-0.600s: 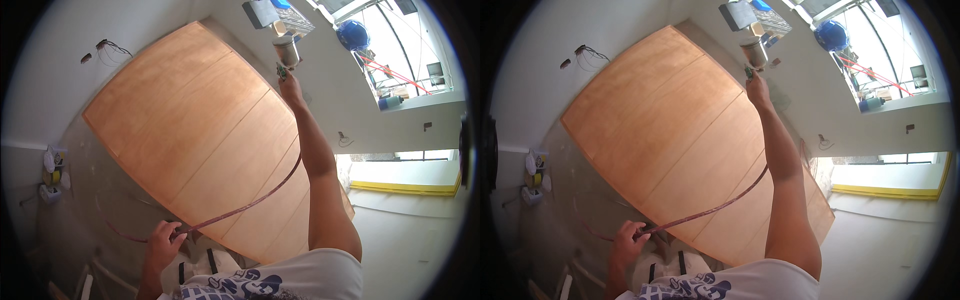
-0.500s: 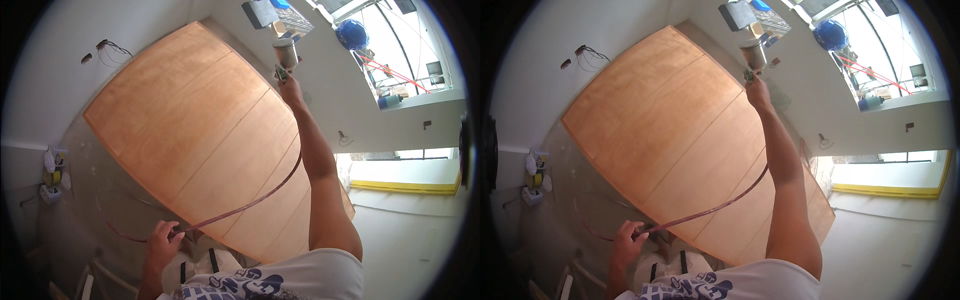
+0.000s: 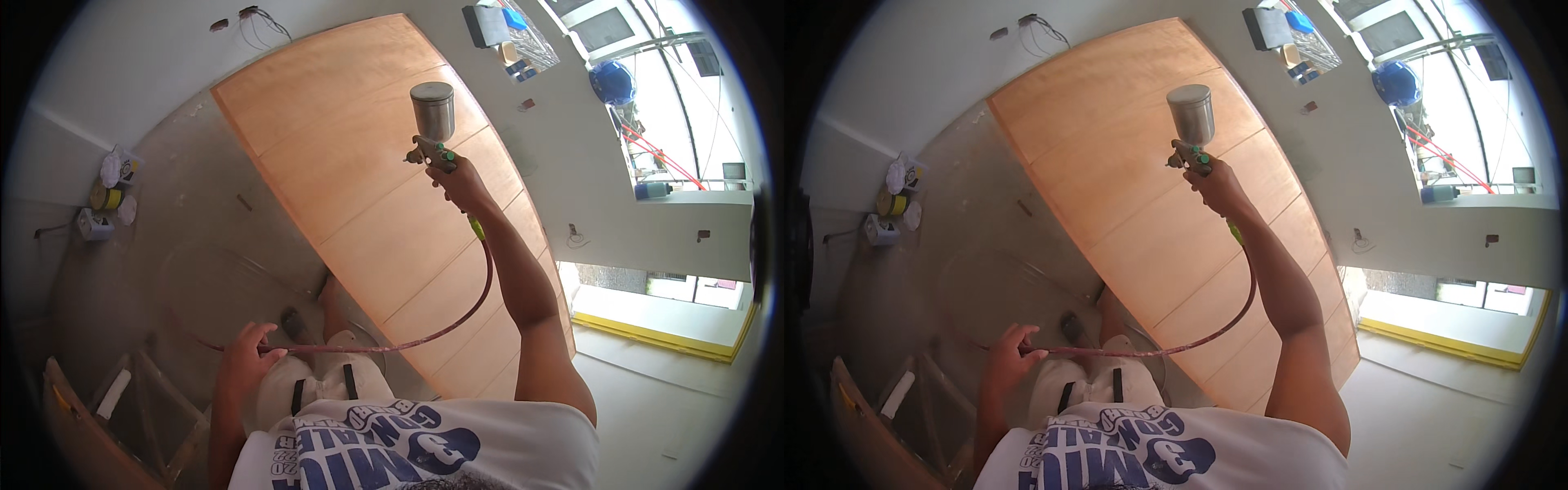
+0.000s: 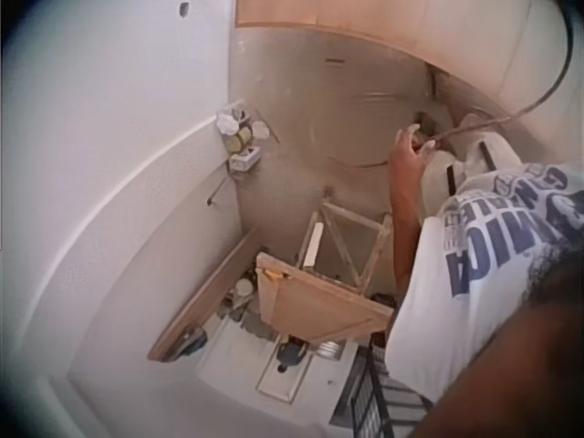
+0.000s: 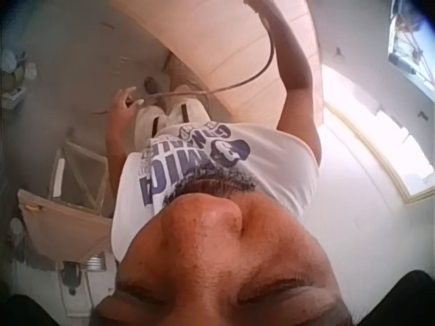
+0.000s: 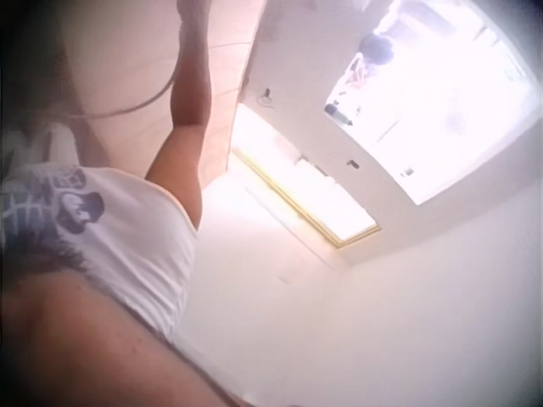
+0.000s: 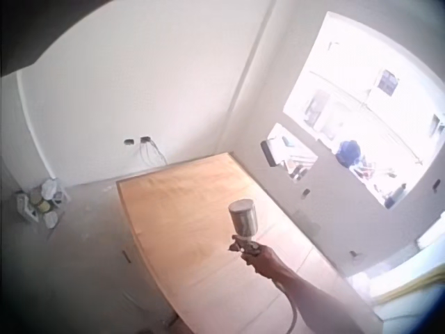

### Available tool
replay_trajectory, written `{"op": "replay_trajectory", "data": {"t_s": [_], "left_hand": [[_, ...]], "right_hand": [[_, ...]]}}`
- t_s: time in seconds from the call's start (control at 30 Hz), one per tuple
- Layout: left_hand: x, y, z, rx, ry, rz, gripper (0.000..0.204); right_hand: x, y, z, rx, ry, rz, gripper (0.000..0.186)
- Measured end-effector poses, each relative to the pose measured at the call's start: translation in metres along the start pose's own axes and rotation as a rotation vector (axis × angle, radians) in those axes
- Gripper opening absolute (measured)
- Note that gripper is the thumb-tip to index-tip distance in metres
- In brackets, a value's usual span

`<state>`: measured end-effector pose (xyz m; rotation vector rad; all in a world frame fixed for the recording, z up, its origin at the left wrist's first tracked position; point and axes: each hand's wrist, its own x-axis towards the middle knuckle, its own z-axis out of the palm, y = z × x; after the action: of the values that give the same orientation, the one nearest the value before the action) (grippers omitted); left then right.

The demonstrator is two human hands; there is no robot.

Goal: The person uses a spray gun to apply a finish to a large wooden board. They move around the board to cover different sections, briefly pick up a brush, and later pour liquid from a container into the spray gun's reservoir.

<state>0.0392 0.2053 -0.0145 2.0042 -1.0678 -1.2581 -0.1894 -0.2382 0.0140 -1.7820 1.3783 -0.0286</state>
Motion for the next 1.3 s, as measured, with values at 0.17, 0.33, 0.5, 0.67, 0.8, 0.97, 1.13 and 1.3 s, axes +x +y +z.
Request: {"op": "replay_trajectory", "data": {"t_s": [0.17,0.33,0.5,0.67,0.8,0.97,1.13,1.3], "left_hand": [[-0.061,-0.042,-0.013,-0.003,-0.005,-0.040,0.049],[-0.094,-0.062,-0.010,-0.017,-0.028,-0.105,0.052],[-0.088,-0.050,-0.003,-0.016,-0.093,-0.120,0.052],[-0.042,-0.031,0.016,0.013,-0.092,-0.054,0.050],[0.002,0.002,0.028,0.074,-0.114,-0.019,0.048],[0.057,0.040,0.053,0.018,-0.075,0.014,0.048],[0.105,0.100,0.069,0.010,-0.063,-0.041,0.044],[0.138,0.124,0.092,-0.058,-0.029,0.016,0.039]], "right_hand": [[-0.077,-0.035,0.066,-0.003,-0.178,-0.082,0.026],[-0.126,-0.058,0.096,0.025,-0.403,-0.038,0.028],[-0.133,-0.038,0.100,0.092,-0.468,-0.039,0.026],[-0.094,-0.008,0.064,0.030,-0.287,-0.016,0.043],[-0.040,0.025,0.015,0.029,-0.118,-0.025,0.051],[0.035,0.065,-0.055,0.029,0.077,-0.036,0.045],[0.120,0.119,-0.118,0.025,0.283,-0.134,0.037],[0.184,0.166,-0.186,-0.175,0.473,-0.148,0.043]]}}
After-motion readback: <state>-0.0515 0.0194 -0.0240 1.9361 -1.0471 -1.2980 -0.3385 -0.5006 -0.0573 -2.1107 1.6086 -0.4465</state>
